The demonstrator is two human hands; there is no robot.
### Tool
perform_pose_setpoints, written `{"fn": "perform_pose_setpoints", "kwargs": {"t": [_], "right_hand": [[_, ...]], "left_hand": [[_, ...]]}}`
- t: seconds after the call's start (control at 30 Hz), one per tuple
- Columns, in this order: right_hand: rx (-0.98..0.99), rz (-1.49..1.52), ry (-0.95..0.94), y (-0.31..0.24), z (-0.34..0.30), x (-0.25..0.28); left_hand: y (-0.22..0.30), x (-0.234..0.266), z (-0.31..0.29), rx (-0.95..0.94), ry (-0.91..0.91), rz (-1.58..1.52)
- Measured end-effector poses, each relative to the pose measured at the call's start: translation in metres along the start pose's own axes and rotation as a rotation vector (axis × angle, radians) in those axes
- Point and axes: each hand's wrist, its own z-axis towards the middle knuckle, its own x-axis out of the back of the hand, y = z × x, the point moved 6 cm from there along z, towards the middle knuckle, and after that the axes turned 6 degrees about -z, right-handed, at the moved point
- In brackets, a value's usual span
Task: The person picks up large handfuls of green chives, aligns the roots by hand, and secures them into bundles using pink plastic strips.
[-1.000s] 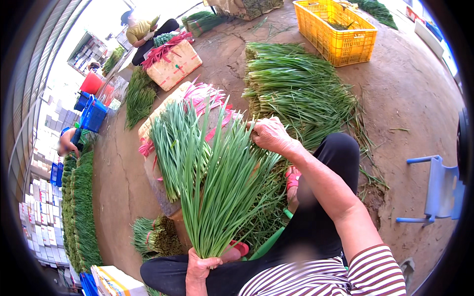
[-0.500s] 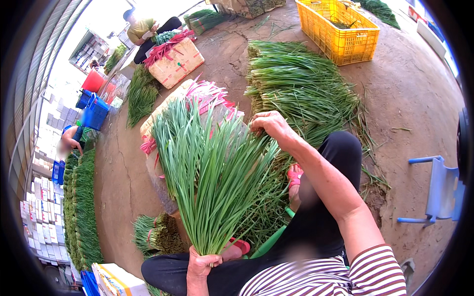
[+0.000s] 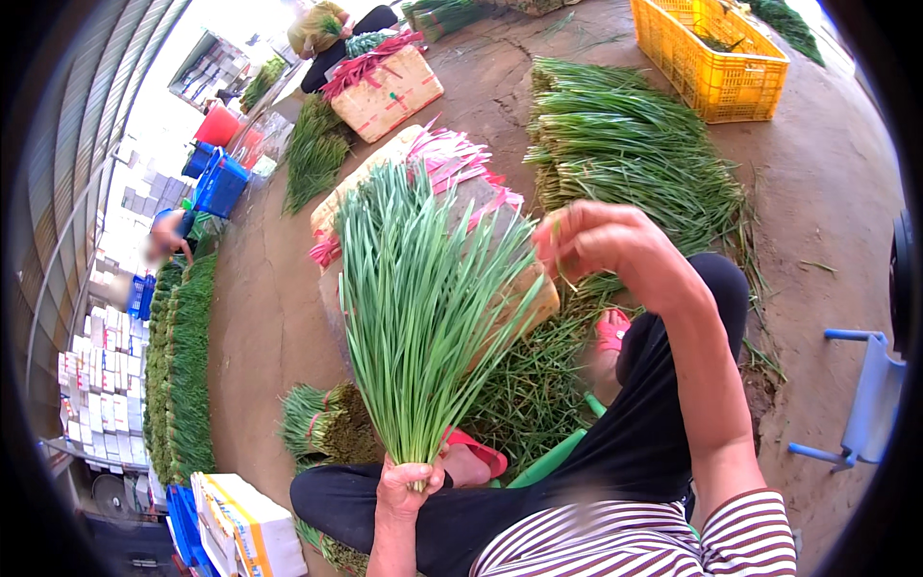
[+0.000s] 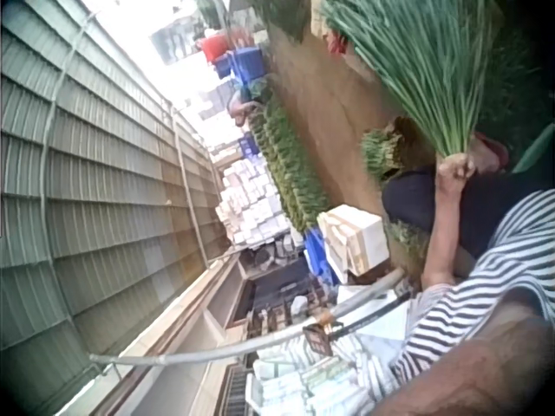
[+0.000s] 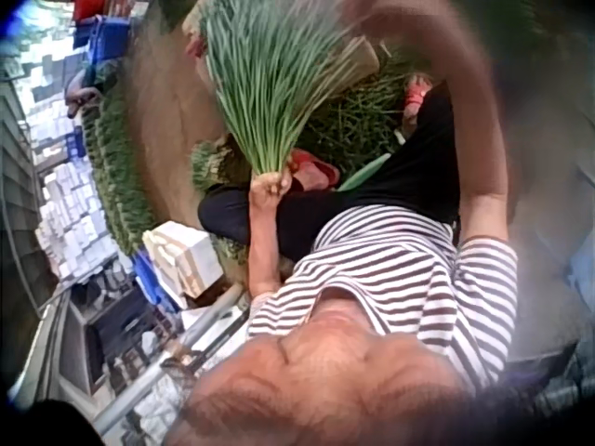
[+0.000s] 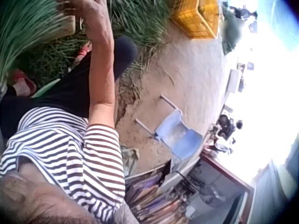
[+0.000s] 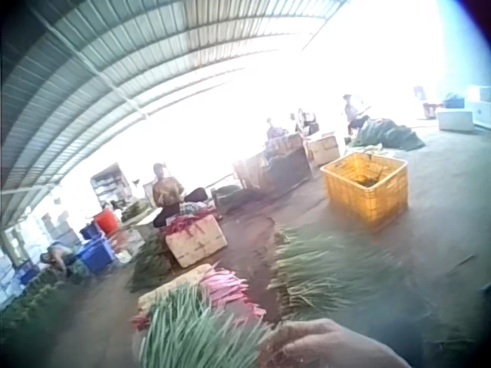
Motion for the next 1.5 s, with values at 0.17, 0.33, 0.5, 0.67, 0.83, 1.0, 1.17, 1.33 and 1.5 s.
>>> {"fn": "perform_pose_setpoints", "kwargs": {"t": [0.17,0.33,0.5,0.67,0.83,1.0,1.17,1.33,1.5], "right_hand": [[-0.308,0.414,-0.679,0.041,-0.053,-0.084],[0.020,-1.414,-0.360,0.126,-0.052,-0.101],[-0.043,-0.164,-0.353,0.085,-0.038,-0.135],[-0.088,0.404,-0.362,0.072,-0.023,-0.160],[-0.198,0.878,-0.166,0.115,-0.017,-0.153],[-0.206,1.253,-0.186,0.123,-0.005,-0.131],[-0.172,1.162,-0.106,0.144,-0.007,-0.130],[-0.222,1.101,-0.039,0.156,-0.015,-0.136],[-0.312,1.142,0.066,0.162,-0.023,-0.155]], "left_hand": [[0.007,-0.011,0.001,0.001,-0.084,-0.114],[0.020,-0.038,0.004,-0.030,-0.119,-0.090],[0.039,-0.078,0.007,-0.126,0.047,0.426],[0.055,-0.145,0.017,-0.804,0.159,1.478],[0.036,-0.160,0.019,-0.838,0.252,2.013],[0.014,-0.138,0.008,-0.877,0.205,2.122],[-0.003,-0.116,0.005,-0.728,0.143,1.990],[0.000,-0.113,0.006,-0.559,0.101,1.875],[-0.003,-0.090,0.014,-0.487,0.159,1.675]]}}
